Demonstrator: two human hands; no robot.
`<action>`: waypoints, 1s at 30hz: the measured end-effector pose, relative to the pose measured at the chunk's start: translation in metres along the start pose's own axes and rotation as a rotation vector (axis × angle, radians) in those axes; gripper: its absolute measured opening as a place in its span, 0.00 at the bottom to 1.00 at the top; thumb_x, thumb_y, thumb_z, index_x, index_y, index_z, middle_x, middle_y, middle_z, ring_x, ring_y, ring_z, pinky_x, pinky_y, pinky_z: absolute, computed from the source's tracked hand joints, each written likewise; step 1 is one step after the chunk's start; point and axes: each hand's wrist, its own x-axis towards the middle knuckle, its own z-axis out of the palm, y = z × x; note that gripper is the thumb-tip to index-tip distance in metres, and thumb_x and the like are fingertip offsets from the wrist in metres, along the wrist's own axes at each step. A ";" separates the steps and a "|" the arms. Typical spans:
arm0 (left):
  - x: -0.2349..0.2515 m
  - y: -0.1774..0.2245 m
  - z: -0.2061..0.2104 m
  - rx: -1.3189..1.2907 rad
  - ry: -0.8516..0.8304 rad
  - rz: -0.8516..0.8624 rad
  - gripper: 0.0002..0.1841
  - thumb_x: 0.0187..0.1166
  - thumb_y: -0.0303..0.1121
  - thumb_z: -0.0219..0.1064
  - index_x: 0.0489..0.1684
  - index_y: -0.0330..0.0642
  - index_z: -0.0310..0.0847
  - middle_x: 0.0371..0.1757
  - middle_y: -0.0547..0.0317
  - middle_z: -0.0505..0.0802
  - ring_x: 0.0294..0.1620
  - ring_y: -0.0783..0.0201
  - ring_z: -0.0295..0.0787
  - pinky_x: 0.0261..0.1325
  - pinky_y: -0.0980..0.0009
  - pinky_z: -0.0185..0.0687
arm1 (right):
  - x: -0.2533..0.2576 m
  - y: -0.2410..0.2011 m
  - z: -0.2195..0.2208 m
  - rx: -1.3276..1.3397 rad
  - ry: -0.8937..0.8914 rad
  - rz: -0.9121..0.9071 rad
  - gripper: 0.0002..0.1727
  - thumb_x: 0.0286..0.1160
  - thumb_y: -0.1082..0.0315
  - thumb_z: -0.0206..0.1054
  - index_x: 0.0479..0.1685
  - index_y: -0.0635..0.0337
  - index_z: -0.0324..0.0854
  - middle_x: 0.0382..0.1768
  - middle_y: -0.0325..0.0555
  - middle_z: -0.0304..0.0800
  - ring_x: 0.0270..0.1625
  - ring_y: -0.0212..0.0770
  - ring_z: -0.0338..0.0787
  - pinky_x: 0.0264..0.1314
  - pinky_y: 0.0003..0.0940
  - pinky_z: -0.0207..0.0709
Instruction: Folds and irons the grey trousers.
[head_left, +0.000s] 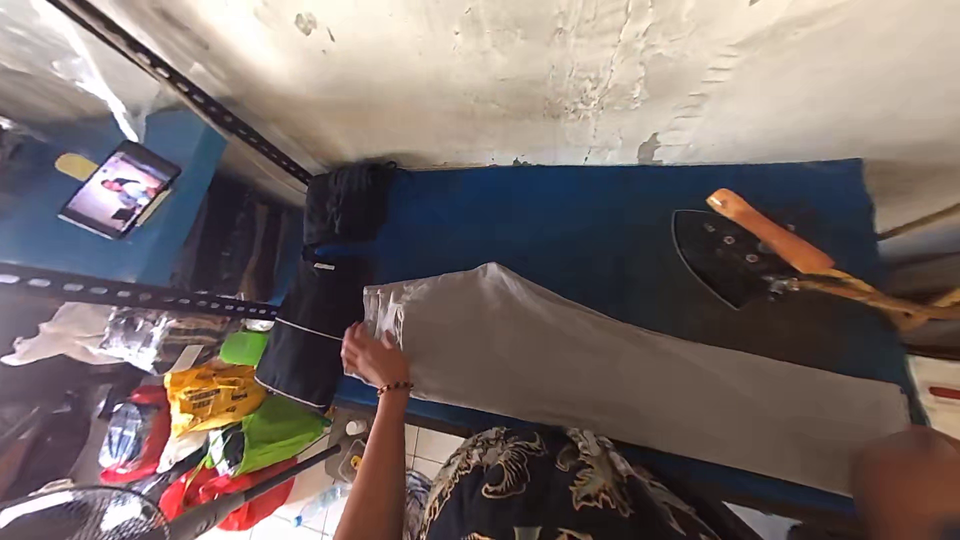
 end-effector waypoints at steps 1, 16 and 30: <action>0.005 0.028 0.003 -0.047 -0.086 0.174 0.24 0.83 0.36 0.63 0.73 0.30 0.79 0.82 0.28 0.74 0.86 0.30 0.63 0.87 0.34 0.50 | 0.004 -0.011 0.005 0.018 -0.006 -0.144 0.23 0.82 0.75 0.53 0.73 0.76 0.74 0.77 0.84 0.67 0.81 0.83 0.66 0.80 0.76 0.61; 0.075 0.219 0.073 0.558 -1.105 1.349 0.15 0.80 0.34 0.73 0.59 0.36 0.91 0.62 0.40 0.92 0.79 0.37 0.75 0.91 0.30 0.30 | 0.084 -0.012 -0.010 -0.184 -0.316 -0.397 0.11 0.80 0.75 0.69 0.55 0.69 0.89 0.60 0.74 0.87 0.73 0.84 0.74 0.69 0.91 0.53; -0.101 0.093 0.095 -0.108 -0.820 1.104 0.30 0.84 0.46 0.61 0.86 0.50 0.71 0.89 0.55 0.72 0.92 0.49 0.60 0.89 0.33 0.42 | -0.026 -0.034 0.068 -0.016 -0.032 -0.310 0.55 0.78 0.25 0.40 0.92 0.64 0.56 0.90 0.68 0.57 0.93 0.72 0.52 0.84 0.82 0.36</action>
